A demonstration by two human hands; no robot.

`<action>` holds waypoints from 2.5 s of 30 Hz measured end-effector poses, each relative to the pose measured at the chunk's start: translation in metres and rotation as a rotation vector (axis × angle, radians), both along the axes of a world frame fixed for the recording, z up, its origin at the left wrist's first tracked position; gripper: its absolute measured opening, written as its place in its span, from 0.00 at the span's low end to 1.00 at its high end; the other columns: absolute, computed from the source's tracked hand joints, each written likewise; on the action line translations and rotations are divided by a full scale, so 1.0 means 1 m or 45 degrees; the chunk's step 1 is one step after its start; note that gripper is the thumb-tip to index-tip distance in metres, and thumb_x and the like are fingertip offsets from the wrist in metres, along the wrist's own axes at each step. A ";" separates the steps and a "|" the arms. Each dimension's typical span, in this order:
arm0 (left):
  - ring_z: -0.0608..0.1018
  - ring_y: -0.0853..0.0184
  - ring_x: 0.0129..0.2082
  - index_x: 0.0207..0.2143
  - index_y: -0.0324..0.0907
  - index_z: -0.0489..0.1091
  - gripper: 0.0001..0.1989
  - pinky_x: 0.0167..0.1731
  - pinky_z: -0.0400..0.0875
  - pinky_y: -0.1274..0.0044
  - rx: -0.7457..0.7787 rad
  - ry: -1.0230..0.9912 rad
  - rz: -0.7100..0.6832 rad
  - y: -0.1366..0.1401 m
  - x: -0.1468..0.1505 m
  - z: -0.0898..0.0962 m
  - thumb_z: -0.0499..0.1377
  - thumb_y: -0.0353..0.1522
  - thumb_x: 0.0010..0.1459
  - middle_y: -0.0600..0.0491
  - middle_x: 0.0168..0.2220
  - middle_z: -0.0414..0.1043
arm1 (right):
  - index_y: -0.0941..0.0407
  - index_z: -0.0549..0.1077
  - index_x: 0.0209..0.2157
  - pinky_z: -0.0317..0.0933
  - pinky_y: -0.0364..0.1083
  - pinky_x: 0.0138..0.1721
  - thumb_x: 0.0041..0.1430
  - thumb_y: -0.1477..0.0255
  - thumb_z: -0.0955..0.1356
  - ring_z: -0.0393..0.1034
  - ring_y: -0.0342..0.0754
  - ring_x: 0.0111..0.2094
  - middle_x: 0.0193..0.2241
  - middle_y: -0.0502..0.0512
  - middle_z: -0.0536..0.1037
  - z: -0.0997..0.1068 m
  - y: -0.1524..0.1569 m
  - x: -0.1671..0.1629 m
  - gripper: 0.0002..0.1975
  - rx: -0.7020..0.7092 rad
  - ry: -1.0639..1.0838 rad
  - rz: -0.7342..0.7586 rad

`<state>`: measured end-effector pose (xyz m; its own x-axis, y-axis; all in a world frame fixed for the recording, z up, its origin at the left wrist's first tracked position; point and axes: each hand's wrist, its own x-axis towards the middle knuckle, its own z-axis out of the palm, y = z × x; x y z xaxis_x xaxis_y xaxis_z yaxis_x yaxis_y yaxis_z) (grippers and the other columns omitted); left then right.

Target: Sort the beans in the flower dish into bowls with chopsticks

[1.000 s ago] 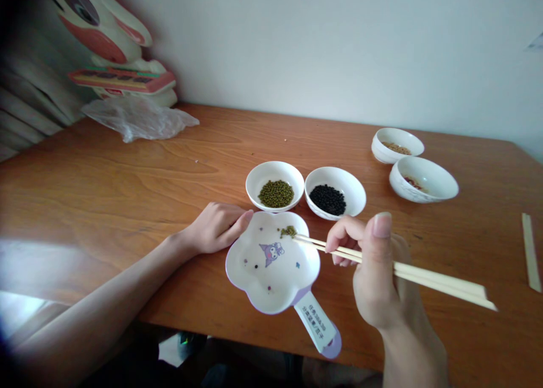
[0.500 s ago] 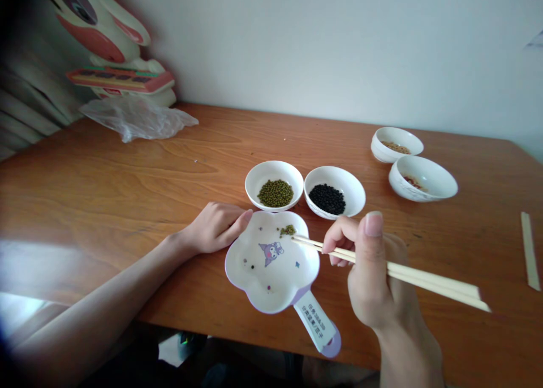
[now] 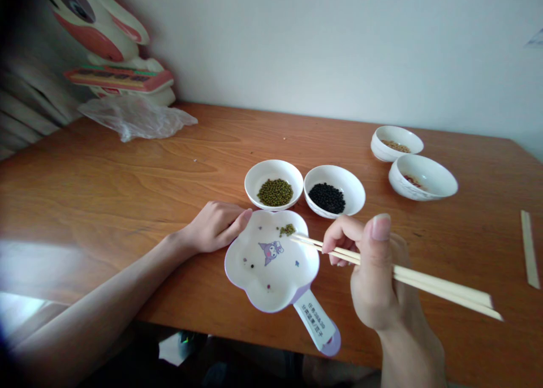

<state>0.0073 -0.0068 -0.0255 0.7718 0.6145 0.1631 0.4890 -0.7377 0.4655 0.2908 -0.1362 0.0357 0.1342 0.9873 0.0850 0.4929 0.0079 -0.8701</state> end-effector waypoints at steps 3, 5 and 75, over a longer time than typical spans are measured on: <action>0.64 0.71 0.22 0.25 0.42 0.63 0.24 0.27 0.55 0.74 -0.007 0.002 0.006 0.000 0.000 0.000 0.43 0.39 0.75 0.54 0.23 0.69 | 0.52 0.74 0.23 0.58 0.51 0.28 0.66 0.39 0.44 0.66 0.52 0.24 0.20 0.56 0.71 -0.001 0.000 -0.002 0.44 -0.001 0.048 0.031; 0.64 0.71 0.22 0.25 0.42 0.62 0.24 0.27 0.55 0.74 -0.014 0.009 0.009 0.000 0.000 0.001 0.43 0.39 0.75 0.55 0.23 0.68 | 0.52 0.74 0.23 0.57 0.51 0.28 0.66 0.40 0.44 0.66 0.52 0.25 0.20 0.56 0.71 -0.001 -0.001 -0.004 0.43 0.011 0.062 0.033; 0.65 0.71 0.22 0.25 0.42 0.62 0.25 0.27 0.54 0.74 -0.010 0.030 0.013 0.001 0.000 -0.002 0.43 0.39 0.75 0.55 0.24 0.69 | 0.51 0.76 0.19 0.62 0.54 0.29 0.68 0.42 0.42 0.70 0.55 0.25 0.19 0.60 0.75 0.009 0.003 0.004 0.46 0.224 0.064 -0.161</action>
